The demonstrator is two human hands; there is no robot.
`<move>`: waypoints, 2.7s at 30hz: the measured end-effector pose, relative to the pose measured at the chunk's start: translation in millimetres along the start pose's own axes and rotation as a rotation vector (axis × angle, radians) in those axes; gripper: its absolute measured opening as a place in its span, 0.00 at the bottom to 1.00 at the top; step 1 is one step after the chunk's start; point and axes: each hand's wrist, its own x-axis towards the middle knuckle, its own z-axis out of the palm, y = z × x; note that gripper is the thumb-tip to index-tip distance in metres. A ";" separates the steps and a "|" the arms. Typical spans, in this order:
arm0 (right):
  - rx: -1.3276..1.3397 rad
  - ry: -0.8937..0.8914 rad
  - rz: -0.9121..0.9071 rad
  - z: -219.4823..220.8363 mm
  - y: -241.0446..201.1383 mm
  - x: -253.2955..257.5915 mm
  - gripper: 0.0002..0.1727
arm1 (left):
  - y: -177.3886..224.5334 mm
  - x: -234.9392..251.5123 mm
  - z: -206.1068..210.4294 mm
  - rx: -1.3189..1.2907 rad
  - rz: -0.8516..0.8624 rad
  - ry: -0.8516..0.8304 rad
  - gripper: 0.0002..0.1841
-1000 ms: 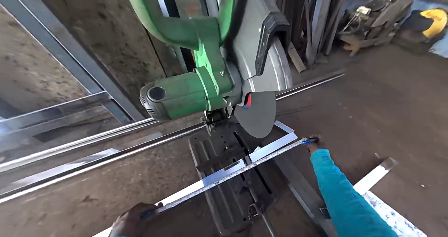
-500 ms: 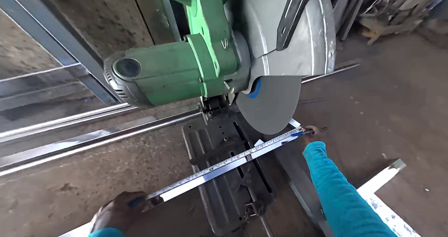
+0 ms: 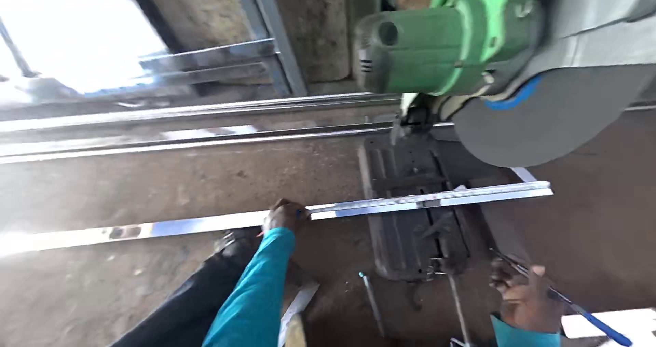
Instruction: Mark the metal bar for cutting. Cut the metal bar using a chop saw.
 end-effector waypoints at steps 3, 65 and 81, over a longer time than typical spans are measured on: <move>0.060 -0.187 -0.010 50.7 10.3 -23.9 0.09 | -3.4 2.7 2.8 -0.062 -0.034 -0.020 0.09; -0.807 -0.861 -0.227 265.2 89.0 11.1 0.09 | -10.6 1.9 7.3 -0.112 -0.018 -0.003 0.10; -0.862 -0.852 -0.219 270.1 86.0 10.0 0.09 | -10.4 3.1 6.4 -0.124 -0.027 -0.006 0.08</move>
